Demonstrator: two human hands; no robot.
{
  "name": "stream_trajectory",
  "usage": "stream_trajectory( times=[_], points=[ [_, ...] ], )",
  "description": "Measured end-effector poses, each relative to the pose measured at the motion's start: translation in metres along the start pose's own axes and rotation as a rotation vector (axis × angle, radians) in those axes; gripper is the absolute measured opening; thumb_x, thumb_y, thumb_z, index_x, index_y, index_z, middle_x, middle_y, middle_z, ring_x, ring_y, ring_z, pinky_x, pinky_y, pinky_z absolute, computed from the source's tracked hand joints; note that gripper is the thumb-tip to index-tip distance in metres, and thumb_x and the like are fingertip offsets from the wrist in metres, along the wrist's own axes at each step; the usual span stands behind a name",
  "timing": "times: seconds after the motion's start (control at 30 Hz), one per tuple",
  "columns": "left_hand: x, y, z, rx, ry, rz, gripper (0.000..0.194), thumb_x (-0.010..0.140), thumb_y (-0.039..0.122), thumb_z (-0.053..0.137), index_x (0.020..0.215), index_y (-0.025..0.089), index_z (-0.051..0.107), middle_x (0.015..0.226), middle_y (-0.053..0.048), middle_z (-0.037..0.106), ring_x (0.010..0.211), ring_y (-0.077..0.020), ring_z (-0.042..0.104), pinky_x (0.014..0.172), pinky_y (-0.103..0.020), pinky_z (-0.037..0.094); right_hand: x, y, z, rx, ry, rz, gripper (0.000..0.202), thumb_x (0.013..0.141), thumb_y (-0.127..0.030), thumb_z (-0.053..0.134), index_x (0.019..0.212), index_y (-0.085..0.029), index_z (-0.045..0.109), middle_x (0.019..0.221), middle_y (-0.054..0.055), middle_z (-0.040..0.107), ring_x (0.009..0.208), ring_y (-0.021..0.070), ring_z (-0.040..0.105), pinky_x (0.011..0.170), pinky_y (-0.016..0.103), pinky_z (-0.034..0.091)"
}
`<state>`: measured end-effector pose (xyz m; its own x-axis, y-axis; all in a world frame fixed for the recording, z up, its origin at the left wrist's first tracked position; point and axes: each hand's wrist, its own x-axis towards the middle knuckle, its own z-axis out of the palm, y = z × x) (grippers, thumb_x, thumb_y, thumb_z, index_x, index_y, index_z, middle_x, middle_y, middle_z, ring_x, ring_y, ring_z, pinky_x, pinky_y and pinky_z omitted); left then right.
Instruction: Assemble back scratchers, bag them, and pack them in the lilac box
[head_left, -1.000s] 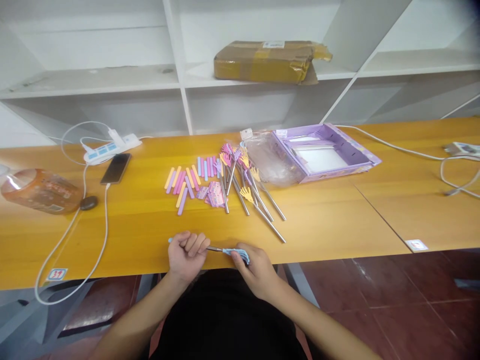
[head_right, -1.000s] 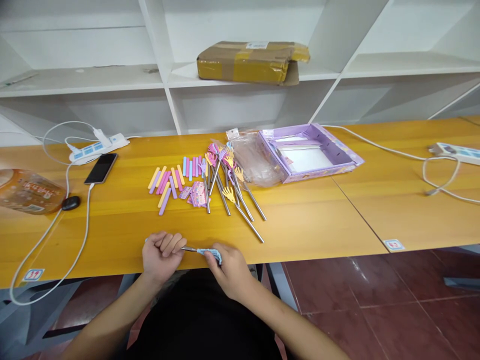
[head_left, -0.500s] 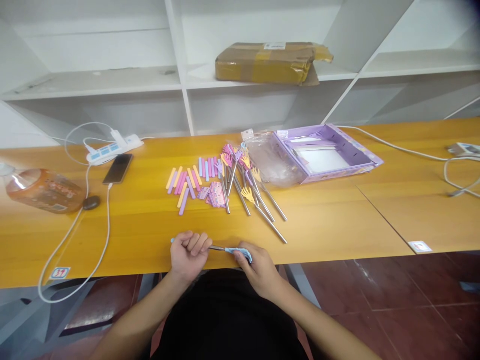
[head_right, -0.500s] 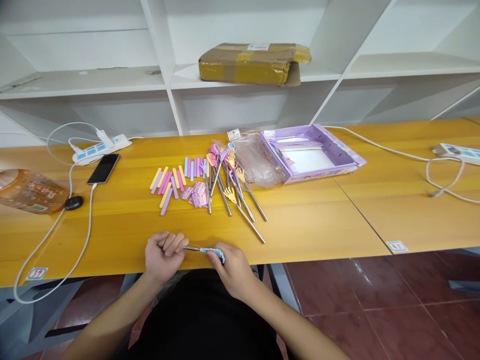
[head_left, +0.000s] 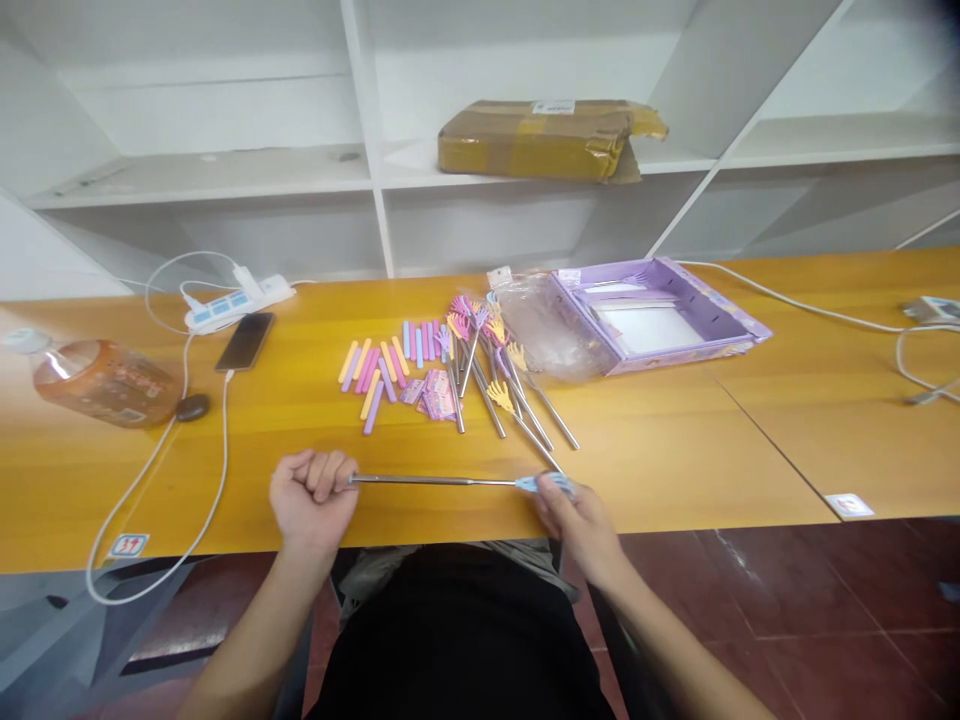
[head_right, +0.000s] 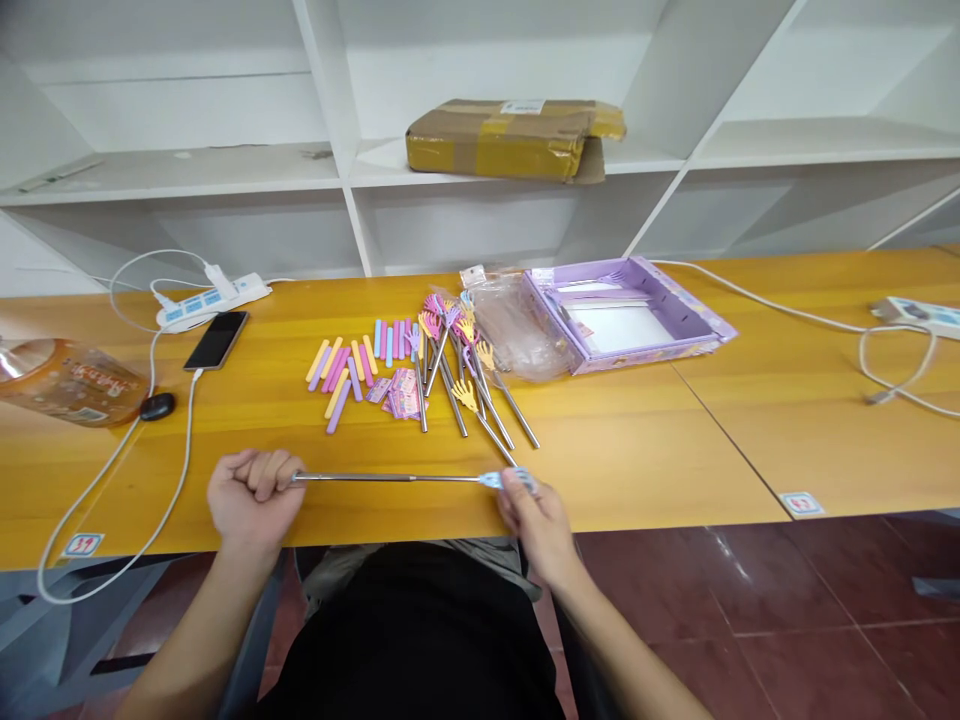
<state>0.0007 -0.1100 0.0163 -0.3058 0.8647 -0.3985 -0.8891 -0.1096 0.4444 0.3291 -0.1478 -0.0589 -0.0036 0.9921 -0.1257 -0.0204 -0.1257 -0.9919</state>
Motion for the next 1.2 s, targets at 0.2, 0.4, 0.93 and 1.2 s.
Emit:
stream_trajectory(
  times=[0.2,0.4,0.93,1.2],
  points=[
    [0.029,0.050,-0.011,-0.008,-0.088,0.165,0.049,0.079,0.007,0.053,0.063,0.022,0.009,0.054,0.007,0.002,0.043,-0.0103,0.008,0.041,-0.027,0.024,0.016,-0.012,-0.089,0.389,0.507,-0.126,0.062,0.083,-0.055,0.091,0.068,-0.025,0.038,0.059,-0.012,0.024,0.046,0.0059,0.018,0.037,0.019,0.015],
    [0.044,0.061,-0.020,0.015,-0.154,0.168,0.053,0.082,0.008,0.055,0.063,0.023,0.009,0.055,0.008,0.000,0.044,-0.0105,0.006,0.039,-0.028,0.021,0.021,-0.001,-0.155,0.270,0.790,-0.374,0.061,0.072,-0.044,0.097,0.063,-0.025,0.039,0.056,-0.010,0.031,0.047,0.0057,0.024,0.039,0.021,0.016],
    [0.054,0.061,-0.035,0.028,-0.114,0.138,0.053,0.082,0.007,0.056,0.066,0.023,0.008,0.058,0.008,0.000,0.045,-0.0100,0.007,0.043,-0.027,0.023,0.021,0.016,-0.161,-0.277,0.573,-0.256,0.064,0.096,-0.082,0.066,0.072,-0.025,0.053,0.060,-0.004,0.044,0.055,0.0143,0.040,0.053,0.033,0.030],
    [0.054,0.063,-0.035,0.002,-0.126,0.126,0.053,0.084,0.006,0.055,0.066,0.023,0.008,0.057,0.008,0.001,0.045,-0.0103,0.008,0.042,-0.027,0.024,0.025,0.018,-0.167,-0.097,0.524,-0.303,0.053,0.095,-0.074,0.075,0.087,-0.023,0.062,0.064,-0.006,0.042,0.054,0.0131,0.043,0.054,0.032,0.030]
  ],
)
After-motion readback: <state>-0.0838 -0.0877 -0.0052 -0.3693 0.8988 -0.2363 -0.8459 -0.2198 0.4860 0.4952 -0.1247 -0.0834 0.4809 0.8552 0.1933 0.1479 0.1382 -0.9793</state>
